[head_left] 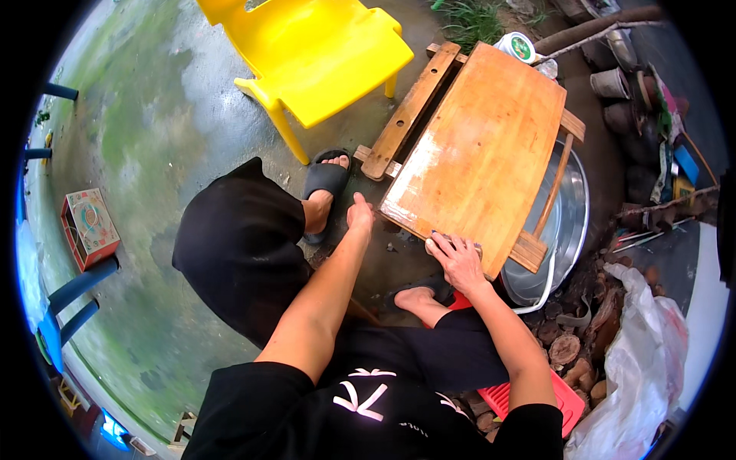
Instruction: The person picks up a wooden bench and places it over a large metal basin, then uses a blue brush to scrub the underside and legs. The person then scrubs the top surface of the bench with a small brush and soapy water, wiping the surface by hand and rinsing it.
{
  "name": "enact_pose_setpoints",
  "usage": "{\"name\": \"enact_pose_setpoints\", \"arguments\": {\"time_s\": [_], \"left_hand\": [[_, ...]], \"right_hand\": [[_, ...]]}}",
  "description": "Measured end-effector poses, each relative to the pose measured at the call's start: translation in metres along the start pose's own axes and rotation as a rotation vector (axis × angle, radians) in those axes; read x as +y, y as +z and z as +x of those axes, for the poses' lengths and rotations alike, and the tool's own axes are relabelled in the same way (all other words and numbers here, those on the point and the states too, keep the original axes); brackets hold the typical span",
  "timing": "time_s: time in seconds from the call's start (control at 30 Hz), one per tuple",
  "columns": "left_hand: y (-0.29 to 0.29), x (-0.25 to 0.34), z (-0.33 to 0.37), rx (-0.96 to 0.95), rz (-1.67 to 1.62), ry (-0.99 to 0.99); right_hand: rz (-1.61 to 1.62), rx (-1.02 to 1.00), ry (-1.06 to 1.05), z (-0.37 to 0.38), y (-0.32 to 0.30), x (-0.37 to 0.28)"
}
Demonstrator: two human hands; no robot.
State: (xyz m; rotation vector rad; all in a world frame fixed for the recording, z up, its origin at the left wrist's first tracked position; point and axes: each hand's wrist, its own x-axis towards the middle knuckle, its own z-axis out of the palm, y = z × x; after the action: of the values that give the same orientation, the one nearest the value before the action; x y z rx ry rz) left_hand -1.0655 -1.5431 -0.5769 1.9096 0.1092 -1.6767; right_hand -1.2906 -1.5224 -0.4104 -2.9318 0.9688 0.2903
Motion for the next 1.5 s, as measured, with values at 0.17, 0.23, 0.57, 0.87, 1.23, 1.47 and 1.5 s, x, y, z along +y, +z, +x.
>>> {"name": "enact_pose_setpoints", "arguments": {"time_s": [0.17, 0.23, 0.57, 0.87, 1.23, 1.47, 1.5], "left_hand": [[-0.004, -0.011, 0.005, 0.044, -0.044, -0.074], [0.004, -0.009, 0.01, 0.114, -0.036, -0.075], [0.002, 0.005, -0.011, -0.031, -0.156, -0.133], [0.0, -0.009, 0.014, -0.07, -0.167, -0.151], [0.011, -0.005, 0.014, -0.096, -0.219, -0.039], [0.017, 0.013, -0.034, 0.05, 0.343, 0.161], [0.013, 0.017, -0.044, 0.054, 0.504, 0.272]], "right_hand": [[0.092, -0.01, 0.036, 0.072, 0.027, -0.023], [0.047, 0.014, 0.019, 0.115, 0.046, -0.033], [0.14, -0.039, 0.019, 0.074, 0.021, -0.017], [0.137, -0.129, 0.066, 0.161, 0.042, -0.016], [0.09, -0.051, 0.311, 0.147, 0.048, -0.045], [-0.009, -0.233, 0.689, 0.04, 0.033, 0.04], [-0.023, -0.015, 0.783, 0.034, 0.022, 0.061]]}}
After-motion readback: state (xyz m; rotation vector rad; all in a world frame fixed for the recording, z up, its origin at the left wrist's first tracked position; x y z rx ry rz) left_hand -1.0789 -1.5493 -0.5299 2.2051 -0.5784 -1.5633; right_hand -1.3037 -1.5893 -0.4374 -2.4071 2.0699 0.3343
